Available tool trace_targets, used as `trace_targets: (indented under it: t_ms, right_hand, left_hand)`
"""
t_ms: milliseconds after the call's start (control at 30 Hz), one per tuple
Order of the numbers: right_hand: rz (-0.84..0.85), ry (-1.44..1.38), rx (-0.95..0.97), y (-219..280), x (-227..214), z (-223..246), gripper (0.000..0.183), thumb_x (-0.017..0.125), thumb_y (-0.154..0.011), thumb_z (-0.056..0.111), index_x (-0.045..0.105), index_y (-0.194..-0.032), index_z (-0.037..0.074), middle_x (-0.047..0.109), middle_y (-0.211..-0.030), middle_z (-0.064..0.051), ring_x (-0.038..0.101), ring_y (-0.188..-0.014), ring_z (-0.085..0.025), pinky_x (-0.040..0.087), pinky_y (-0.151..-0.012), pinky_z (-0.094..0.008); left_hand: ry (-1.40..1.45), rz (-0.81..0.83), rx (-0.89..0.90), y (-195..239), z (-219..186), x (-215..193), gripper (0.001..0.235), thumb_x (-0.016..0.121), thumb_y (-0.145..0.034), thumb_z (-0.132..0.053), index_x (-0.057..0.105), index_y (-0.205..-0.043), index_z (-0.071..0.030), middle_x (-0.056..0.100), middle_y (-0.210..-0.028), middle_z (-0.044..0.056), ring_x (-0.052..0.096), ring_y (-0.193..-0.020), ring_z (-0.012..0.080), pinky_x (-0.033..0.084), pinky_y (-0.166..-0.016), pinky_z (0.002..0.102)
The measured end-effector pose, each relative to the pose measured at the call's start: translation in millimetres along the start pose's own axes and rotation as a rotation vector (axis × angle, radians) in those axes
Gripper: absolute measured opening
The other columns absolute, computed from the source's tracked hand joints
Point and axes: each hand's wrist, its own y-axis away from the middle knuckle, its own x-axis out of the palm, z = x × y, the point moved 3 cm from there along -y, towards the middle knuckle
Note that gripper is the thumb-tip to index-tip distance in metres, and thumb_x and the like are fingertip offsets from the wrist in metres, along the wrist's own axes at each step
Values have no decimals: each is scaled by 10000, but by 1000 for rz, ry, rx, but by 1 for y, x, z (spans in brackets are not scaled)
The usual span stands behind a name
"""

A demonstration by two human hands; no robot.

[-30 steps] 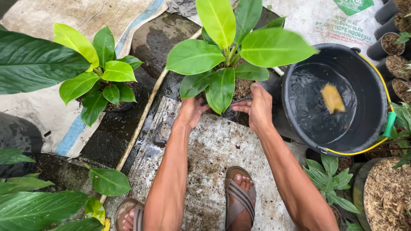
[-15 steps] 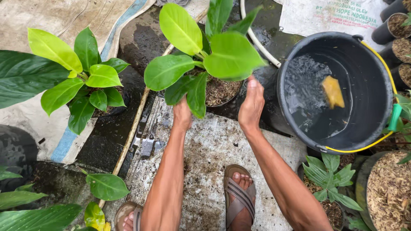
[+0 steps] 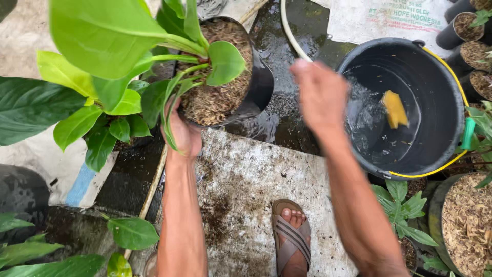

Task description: The person cleans the leaves of a potted plant using a sponge and water. They dip the sponge into a bucket of water, then wipe each leaf individually, repeating the process for multiple leaves on the plant.

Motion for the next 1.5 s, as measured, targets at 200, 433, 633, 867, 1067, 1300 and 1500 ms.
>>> trace_targets:
  t_ms: [200,433,633,867,1067,1300,1500]
  right_hand:
    - [360,852,41,-36,-80,-125,316,701,-959,360,807,-929,64,714,-757,-224,643,-675,-362,523,-698,-475]
    - [245,-155,272,-14,-88,-95,456,528,-1143,315,658,-1005,-100,661,-832,-173,607,-632,-197,505,-553,-365]
    - [-51,-77,-640,55,-51,69,308,534,-1170,175,637,-1303,-83,717,-1128,-193,702,-1060,-248,567,-925,-370]
    - [163,654,59,-33,-97,-102,231,669,-1019,240,755,-1065,29,735,-854,-171,737,-737,-256,552,-757,-381]
    - [310,110,457,-20,-82,-134,487,611,-1124,334,662,-901,-95,605,-711,-116,519,-584,-210,417,-532,-419]
    - [363,-459,-266,19,-22,53,832,319,-1090,646,397,-1546,-45,516,-1497,-292,524,-1388,-339,424,-1163,-458]
    - [510,-597,-5,-47,35,29,967,224,-976,747,386,-1570,2,434,-1590,-242,403,-1502,-350,307,-1221,-488]
  left_hand:
    - [49,-22,-34,8,-14,7,379,403,-1067,-283,483,-1362,-59,615,-1347,203,706,-1124,368,637,-828,613]
    - [114,-3,-68,7,-4,22,402,405,-1063,-275,470,-1388,-47,618,-1348,190,713,-1120,370,654,-827,666]
    - [100,45,-88,7,2,39,470,369,-1060,-290,436,-1440,-22,616,-1371,219,710,-1096,400,645,-778,643]
    - [5,20,-55,9,13,16,526,280,-1086,-342,349,-1473,8,431,-1517,289,644,-1199,467,660,-777,649]
    - [47,11,-34,5,42,-11,614,394,-1078,-423,329,-1522,-2,405,-1558,218,605,-1263,430,666,-786,631]
    - [-265,-51,95,-2,59,-23,471,487,-1148,-409,570,-1379,-7,582,-1063,141,520,-605,144,509,-487,312]
    - [-109,-82,-50,8,45,-7,381,431,-1080,-347,533,-1321,-71,534,-1073,69,650,-727,123,630,-552,308]
